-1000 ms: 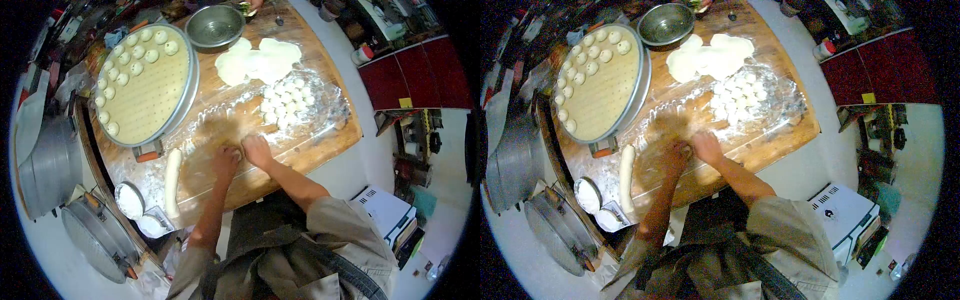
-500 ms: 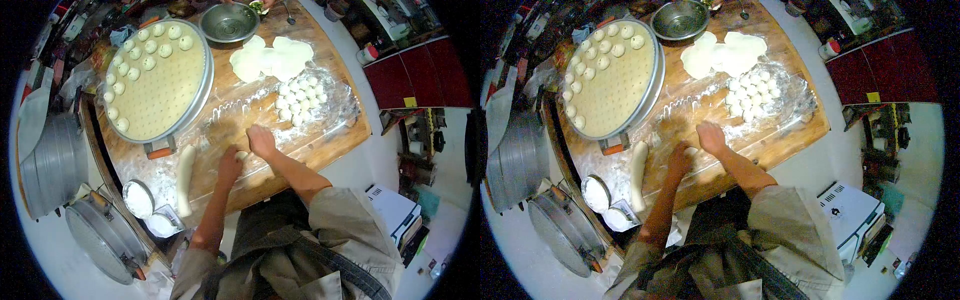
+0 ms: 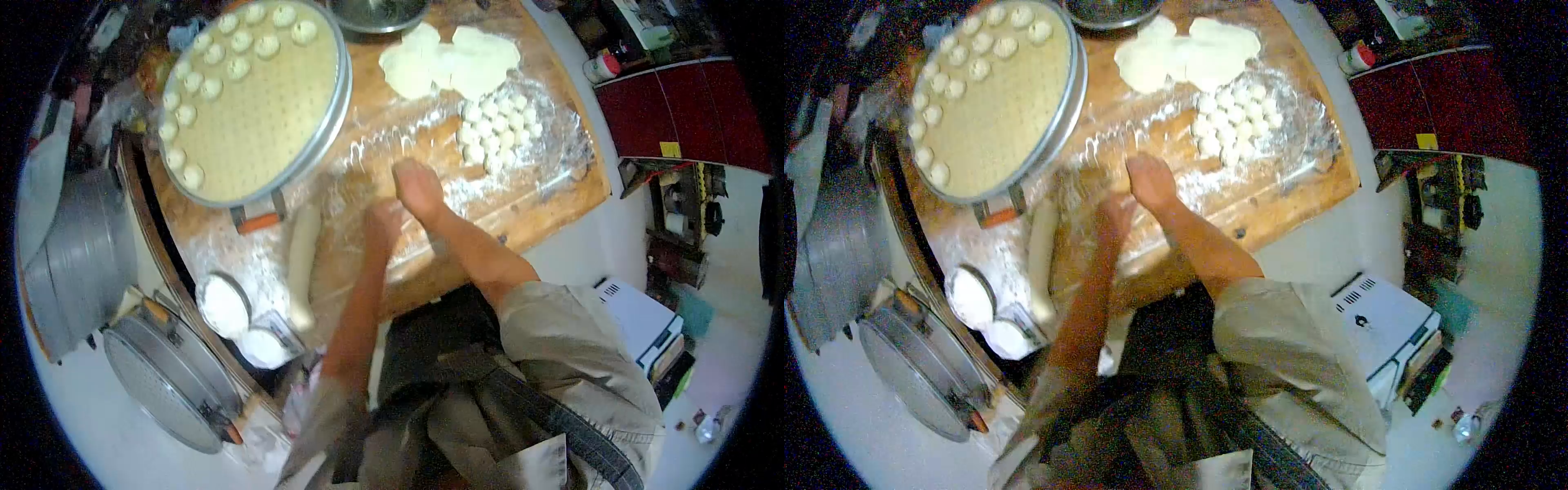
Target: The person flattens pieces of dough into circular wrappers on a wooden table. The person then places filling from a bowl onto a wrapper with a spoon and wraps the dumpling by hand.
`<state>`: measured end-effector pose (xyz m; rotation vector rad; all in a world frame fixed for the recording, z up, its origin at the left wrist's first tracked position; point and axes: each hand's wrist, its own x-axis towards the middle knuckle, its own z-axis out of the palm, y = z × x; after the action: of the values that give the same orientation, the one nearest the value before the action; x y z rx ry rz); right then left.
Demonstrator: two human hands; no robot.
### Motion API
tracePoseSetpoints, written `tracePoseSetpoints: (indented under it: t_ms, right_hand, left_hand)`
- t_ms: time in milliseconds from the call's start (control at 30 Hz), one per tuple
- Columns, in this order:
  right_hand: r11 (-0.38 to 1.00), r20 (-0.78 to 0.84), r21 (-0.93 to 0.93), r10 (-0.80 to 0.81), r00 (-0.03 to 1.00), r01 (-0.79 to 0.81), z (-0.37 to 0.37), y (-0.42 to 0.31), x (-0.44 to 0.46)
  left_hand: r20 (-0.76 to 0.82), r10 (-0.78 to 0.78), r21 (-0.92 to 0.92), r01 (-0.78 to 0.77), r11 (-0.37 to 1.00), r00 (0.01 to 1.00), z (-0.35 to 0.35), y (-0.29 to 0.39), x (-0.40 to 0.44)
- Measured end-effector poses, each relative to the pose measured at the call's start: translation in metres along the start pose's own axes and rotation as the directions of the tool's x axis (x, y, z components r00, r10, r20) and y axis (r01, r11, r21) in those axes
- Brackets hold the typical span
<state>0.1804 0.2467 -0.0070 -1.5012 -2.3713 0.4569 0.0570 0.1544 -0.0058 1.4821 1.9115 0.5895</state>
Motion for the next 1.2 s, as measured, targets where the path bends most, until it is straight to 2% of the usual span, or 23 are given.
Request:
tracePoseSetpoints:
  t_ms: [33, 100, 133, 200, 233, 333, 367, 500, 567, 600, 633, 667, 700, 733, 767, 833, 900, 967, 1000, 1100, 1133, 1167, 1200]
  right_hand:
    - [1.0, 0.036, 0.0, -0.001, 0.999, 0.001, -0.007, 0.003, -0.004]
    - [0.988, -0.005, 0.137, -0.077, 0.997, 0.077, -0.022, -0.002, -0.03]
    - [0.994, 0.036, 0.089, -0.063, 0.997, 0.06, -0.026, 0.0, -0.057]
    - [0.994, 0.073, 0.06, -0.097, 0.993, 0.093, -0.03, 0.006, -0.076]
    - [0.991, 0.091, 0.034, -0.133, 0.987, 0.13, -0.03, 0.01, -0.074]
    - [0.998, 0.025, 0.039, -0.056, 0.998, 0.055, -0.004, -0.006, -0.024]
    - [1.0, 0.026, 0.018, 0.015, 1.0, -0.015, -0.001, -0.01, -0.011]
    - [0.999, -0.014, 0.011, -0.038, 0.999, 0.039, -0.011, -0.014, -0.02]
    - [0.991, 0.032, 0.052, -0.122, 0.992, 0.121, -0.015, 0.004, -0.066]
    - [0.991, 0.037, 0.052, -0.124, 0.992, 0.122, -0.021, 0.0, -0.061]
    - [0.999, 0.233, -0.011, -0.036, 0.972, 0.04, -0.031, -0.003, -0.051]
    - [0.996, 0.412, -0.085, 0.065, 0.909, -0.032, -0.037, -0.009, -0.043]
    - [0.997, 0.425, -0.072, 0.068, 0.903, -0.041, -0.032, -0.017, -0.036]
    - [0.998, 0.209, 0.008, 0.057, 0.976, -0.06, -0.02, -0.022, -0.021]
    - [0.995, -0.029, 0.08, 0.057, 0.998, -0.055, -0.01, -0.023, -0.005]
    - [0.999, -0.017, 0.041, -0.003, 1.0, 0.004, 0.002, -0.021, 0.009]
    - [0.998, -0.019, 0.001, -0.058, 0.998, 0.058, -0.002, -0.018, -0.008]
    - [0.994, 0.086, 0.071, -0.092, 0.992, 0.086, -0.016, -0.002, -0.059]
    - [0.994, 0.088, 0.07, -0.094, 0.992, 0.088, -0.019, -0.002, -0.057]
    - [0.998, 0.27, -0.042, -0.036, 0.962, 0.049, -0.016, -0.009, -0.043]
    - [0.999, 0.064, 0.03, -0.027, 0.998, 0.025, -0.004, -0.013, -0.018]
    - [0.995, -0.148, 0.1, -0.002, 0.989, 0.017, 0.003, -0.018, -0.003]
    - [0.994, -0.154, 0.107, 0.006, 0.988, 0.011, 0.005, -0.023, -0.005]
  left_hand:
    - [0.063, -0.087, -0.098, 0.093, 0.991, 0.994, -0.005, -0.001, 0.009]
    - [-0.04, -0.015, -0.125, 0.01, 0.992, 0.999, -0.01, -0.013, 0.005]
    - [-0.027, -0.039, -0.132, 0.035, 0.991, 0.999, -0.017, -0.024, -0.008]
    - [0.151, -0.21, -0.446, 0.256, 0.858, 0.966, -0.029, -0.033, -0.015]
    - [0.145, -0.219, -0.455, 0.262, 0.851, 0.965, -0.028, -0.028, -0.014]
    - [-0.017, -0.027, -0.164, 0.024, 0.986, 0.999, -0.031, -0.005, -0.02]
    - [-0.015, -0.033, -0.163, 0.03, 0.986, 0.999, -0.031, -0.007, -0.011]
    - [-0.034, 0.003, -0.165, -0.009, 0.986, 0.999, -0.031, -0.014, -0.002]
    - [-0.064, -0.274, -0.387, 0.229, 0.893, 0.96, -0.035, -0.037, -0.013]
    - [0.054, -0.358, -0.574, 0.323, 0.753, 0.932, -0.011, -0.085, -0.023]
    - [0.05, -0.364, -0.578, 0.324, 0.748, 0.93, -0.02, -0.07, -0.025]
    - [-0.013, -0.27, -0.41, 0.241, 0.879, 0.963, -0.03, -0.055, -0.031]
    - [-0.038, -0.168, -0.21, 0.157, 0.965, 0.985, -0.039, -0.045, -0.043]
    - [-0.095, -0.047, -0.264, 0.02, 0.964, 0.994, -0.033, -0.051, -0.036]
    - [-0.095, -0.05, -0.26, 0.024, 0.965, 0.994, -0.036, -0.044, -0.025]
    - [0.025, -0.137, -0.099, 0.139, 0.985, 0.99, -0.049, -0.021, -0.006]
    - [-0.046, -0.038, -0.154, 0.031, 0.988, 0.998, -0.052, -0.033, -0.009]
    - [-0.062, -0.303, -0.356, 0.263, 0.897, 0.951, -0.055, -0.046, -0.02]
    - [-0.03, -0.39, -0.329, 0.36, 0.873, 0.92, -0.058, -0.058, -0.029]
    - [-0.055, -0.335, -0.223, 0.315, 0.922, 0.941, -0.065, -0.044, -0.059]
    - [-0.083, -0.313, -0.411, 0.254, 0.876, 0.946, -0.039, -0.068, -0.057]
    - [-0.085, -0.308, -0.4, 0.25, 0.882, 0.948, -0.042, -0.066, -0.048]
    - [-0.041, -0.284, -0.251, 0.265, 0.931, 0.958, -0.05, -0.056, -0.041]
